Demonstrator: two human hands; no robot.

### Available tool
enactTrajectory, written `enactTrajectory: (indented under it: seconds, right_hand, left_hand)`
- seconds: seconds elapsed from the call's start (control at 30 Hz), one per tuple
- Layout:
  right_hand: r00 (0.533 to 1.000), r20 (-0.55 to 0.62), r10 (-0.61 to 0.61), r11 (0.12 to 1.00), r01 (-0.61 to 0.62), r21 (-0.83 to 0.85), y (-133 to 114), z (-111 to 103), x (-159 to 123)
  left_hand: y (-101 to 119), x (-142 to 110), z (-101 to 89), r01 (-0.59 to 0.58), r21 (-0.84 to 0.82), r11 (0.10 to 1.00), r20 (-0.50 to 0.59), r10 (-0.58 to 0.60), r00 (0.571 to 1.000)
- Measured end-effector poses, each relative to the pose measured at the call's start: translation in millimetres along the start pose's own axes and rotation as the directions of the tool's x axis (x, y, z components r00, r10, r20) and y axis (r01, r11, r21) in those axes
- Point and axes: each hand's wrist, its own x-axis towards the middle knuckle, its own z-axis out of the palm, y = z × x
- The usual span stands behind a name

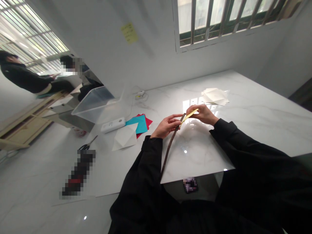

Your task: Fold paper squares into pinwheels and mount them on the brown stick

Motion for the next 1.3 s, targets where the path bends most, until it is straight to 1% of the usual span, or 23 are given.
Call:
enactTrajectory:
  seconds: [0.13,0.27,0.37,0.57,0.73,0.87,0.97,1.07,1.17,1.3]
  right_hand:
    - [1.0,-0.008,0.024,0.998,-0.023,0.052,3.9,-0.3,1.0]
    - [0.992,0.007,0.127,0.981,-0.127,0.15,7.2,0.3,1.4]
    - [0.978,0.025,0.207,0.95,-0.207,0.233,7.8,2.7,0.1]
    - [0.965,0.021,0.262,0.899,-0.252,0.359,7.7,10.7,-3.1]
    - [0.944,0.046,0.327,0.814,-0.306,0.494,1.3,16.7,-3.2]
    - [0.928,0.029,0.371,0.765,-0.323,0.558,-1.1,19.1,-2.2]
    - [0.923,0.006,0.386,0.758,-0.32,0.568,1.7,18.4,-1.3]
    - [0.917,-0.025,0.397,0.765,-0.316,0.561,7.4,14.5,0.1]
    - [0.912,-0.061,0.406,0.762,-0.301,0.573,14.2,9.3,1.6]
    - [0.904,-0.071,0.422,0.754,-0.307,0.581,20.8,7.7,2.4]
  left_hand:
    - [-1.5,0.5,-1.7,-0.017,0.018,1.0,0.009,0.017,1.0]
    - [-6.5,3.5,-4.0,-0.035,0.009,0.999,0.016,0.035,0.999]
    - [-9.5,6.1,-4.3,-0.044,0.006,0.999,0.021,0.044,0.999]
    - [-12.2,8.7,-4.5,-0.049,-0.025,0.998,0.006,0.049,0.999]
    - [-14.8,10.1,-3.9,-0.07,-0.023,0.997,0.011,0.07,0.997]
    - [-14.6,10.8,0.3,-0.081,-0.047,0.996,-0.023,0.08,0.997]
    - [-16.1,11.6,1.9,-0.064,-0.074,0.995,-0.055,0.06,0.997]
    - [-19.8,9.8,-0.6,-0.034,-0.087,0.996,-0.096,0.026,0.995]
    - [-23.4,3.5,-5.9,0.012,-0.032,0.999,-0.137,-0.016,0.99]
    - [-26.6,-3.8,-10.6,0.055,0.093,0.994,-0.153,-0.04,0.987]
